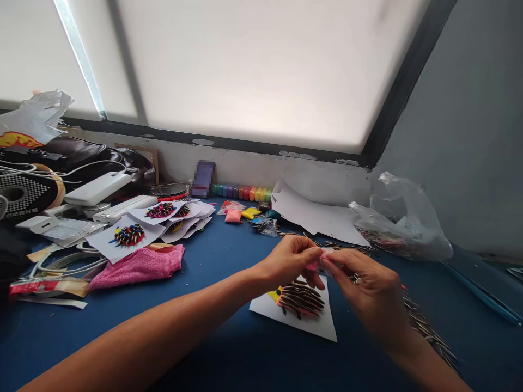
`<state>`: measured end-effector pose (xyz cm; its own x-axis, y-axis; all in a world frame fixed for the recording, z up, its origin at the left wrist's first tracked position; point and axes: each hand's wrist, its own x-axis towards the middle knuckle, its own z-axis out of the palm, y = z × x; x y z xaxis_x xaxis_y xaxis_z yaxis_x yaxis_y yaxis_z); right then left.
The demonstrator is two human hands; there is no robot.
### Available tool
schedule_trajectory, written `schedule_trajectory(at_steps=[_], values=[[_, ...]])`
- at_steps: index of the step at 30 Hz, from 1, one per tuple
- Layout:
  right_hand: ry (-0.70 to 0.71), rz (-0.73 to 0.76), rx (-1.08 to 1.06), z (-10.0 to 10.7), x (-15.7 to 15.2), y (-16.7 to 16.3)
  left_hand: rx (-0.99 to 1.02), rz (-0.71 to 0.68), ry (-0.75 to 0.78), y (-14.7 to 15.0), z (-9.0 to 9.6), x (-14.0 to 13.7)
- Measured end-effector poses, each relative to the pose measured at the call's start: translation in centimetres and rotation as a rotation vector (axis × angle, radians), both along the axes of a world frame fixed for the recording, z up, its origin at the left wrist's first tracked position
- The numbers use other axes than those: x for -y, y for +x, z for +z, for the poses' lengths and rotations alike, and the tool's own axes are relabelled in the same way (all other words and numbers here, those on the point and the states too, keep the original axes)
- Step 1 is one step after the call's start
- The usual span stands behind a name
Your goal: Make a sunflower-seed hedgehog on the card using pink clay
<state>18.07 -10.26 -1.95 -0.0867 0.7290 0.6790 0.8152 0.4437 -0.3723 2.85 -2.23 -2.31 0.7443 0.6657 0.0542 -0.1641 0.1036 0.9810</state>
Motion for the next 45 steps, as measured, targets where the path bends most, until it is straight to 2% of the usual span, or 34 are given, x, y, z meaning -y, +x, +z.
schedule_trajectory(at_steps=[8, 12, 17, 21, 24, 27, 30, 34, 35, 45], values=[[-0.019, -0.011, -0.047, -0.1, -0.3, -0.1, -0.034, 0.033, -0.079, 0.0, -0.1, -0.2], [-0.06, -0.016, -0.124, 0.1, -0.4, -0.4, -0.033, -0.027, -0.081, -0.5, 0.1, -0.6], [-0.087, -0.04, -0.328, 0.8, -0.1, -0.4, 0.005, 0.042, -0.094, -0.7, -0.1, -1.2], [-0.193, -0.037, -0.535, 1.6, -0.1, -0.2, 0.061, 0.116, -0.189, -0.8, -0.4, -2.0], [-0.268, -0.027, -0.654, 2.0, -0.4, 0.1, 0.093, 0.082, -0.245, -1.2, -0.1, -2.5], [-0.313, -0.026, -0.728, 2.0, -0.7, 0.3, 0.046, 0.055, -0.195, -1.6, 0.4, -2.8], [-0.33, -0.023, -0.739, 1.9, -0.6, 0.2, -0.062, 0.053, -0.12, -1.8, 0.7, -2.7], [-0.343, -0.02, -0.688, 1.8, -0.3, -0.3, -0.073, -0.225, -0.067, -1.7, 0.8, -1.7], [-0.35, -0.017, -0.672, 1.8, -0.2, -0.4, -0.05, -0.257, -0.066, -1.7, 0.8, -1.4], [-0.379, 0.038, -0.531, 1.8, 0.2, -0.9, 0.014, -0.157, -0.088, -1.3, 0.1, -1.2]])
